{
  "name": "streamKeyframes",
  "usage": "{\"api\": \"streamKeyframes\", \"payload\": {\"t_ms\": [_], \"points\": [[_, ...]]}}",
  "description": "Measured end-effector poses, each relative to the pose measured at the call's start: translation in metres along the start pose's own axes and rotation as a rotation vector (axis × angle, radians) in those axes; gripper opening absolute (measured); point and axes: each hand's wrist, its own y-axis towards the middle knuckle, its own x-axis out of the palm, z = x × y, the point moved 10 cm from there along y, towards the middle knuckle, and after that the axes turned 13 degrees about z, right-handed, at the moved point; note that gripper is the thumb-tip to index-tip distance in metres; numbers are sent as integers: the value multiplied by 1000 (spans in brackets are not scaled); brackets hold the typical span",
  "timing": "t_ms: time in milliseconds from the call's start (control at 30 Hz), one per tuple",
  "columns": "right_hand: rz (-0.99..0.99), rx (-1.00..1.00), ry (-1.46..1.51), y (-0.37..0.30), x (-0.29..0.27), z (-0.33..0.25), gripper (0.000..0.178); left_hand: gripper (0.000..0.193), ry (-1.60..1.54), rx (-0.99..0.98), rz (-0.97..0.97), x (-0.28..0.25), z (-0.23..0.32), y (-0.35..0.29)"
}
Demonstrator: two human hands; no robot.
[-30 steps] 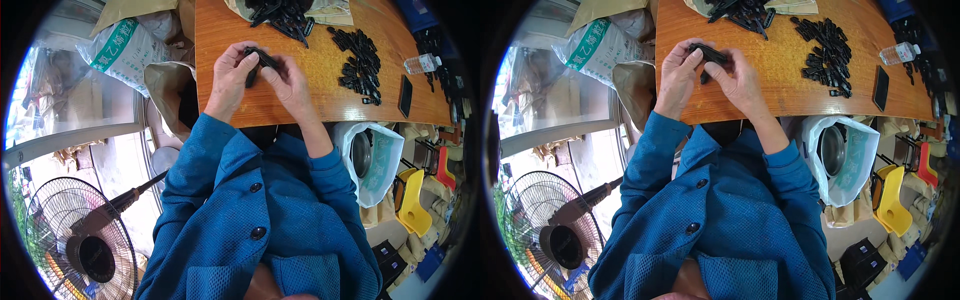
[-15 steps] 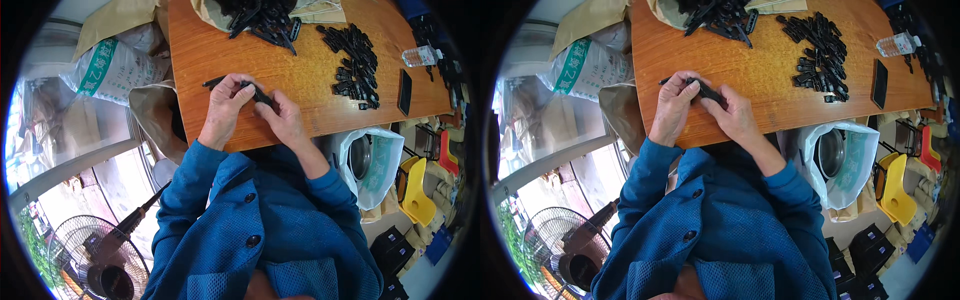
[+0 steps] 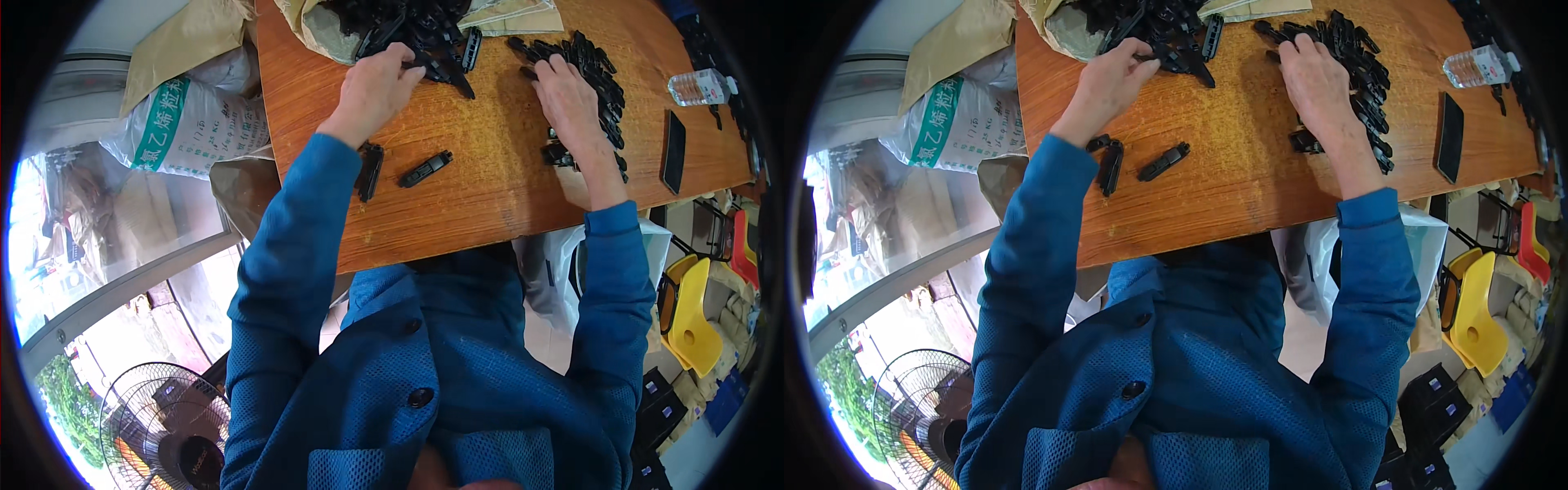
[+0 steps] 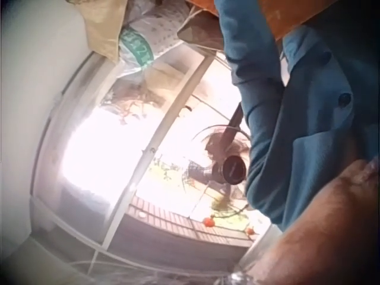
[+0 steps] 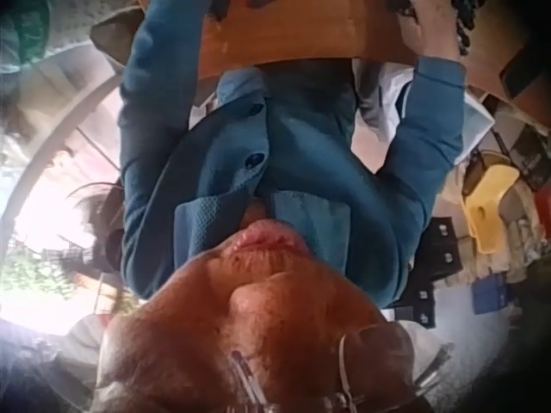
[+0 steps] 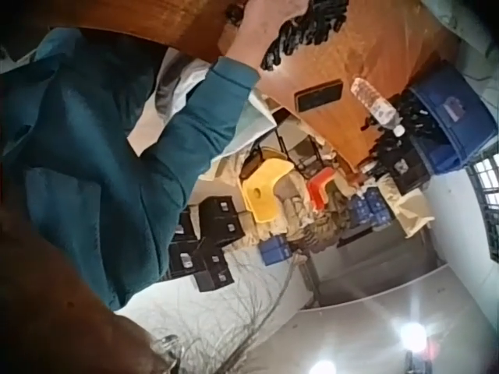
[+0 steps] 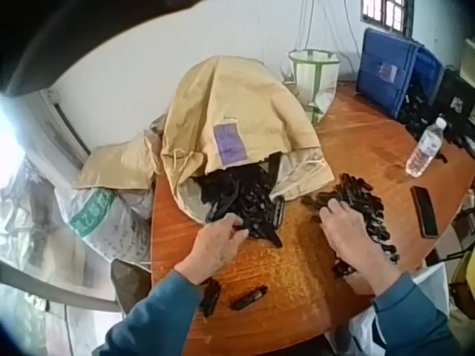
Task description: Joining small black plastic components by hand at a workbench.
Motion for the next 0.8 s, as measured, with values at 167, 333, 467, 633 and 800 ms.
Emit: {"api": "streamKeyframes", "payload": {"t_ms": [167, 333, 467, 633, 800], "points": [[-41, 25, 112, -2, -2, -7, 15, 24, 234, -32, -81, 12, -2, -7], [-98, 556, 678, -14, -25, -32, 28, 31, 5, -106, 12, -10, -17, -35], [19, 889, 1501, -35, -35, -87, 22, 26, -669, -399, 34, -18, -13, -79], [205, 1027, 1842, -54, -48, -146, 19, 23, -1346, -667, 152, -27, 9, -132], [349, 1013, 1539, -69, -68, -174, 17, 17, -1367, -586, 290, -48, 24, -162]]}}
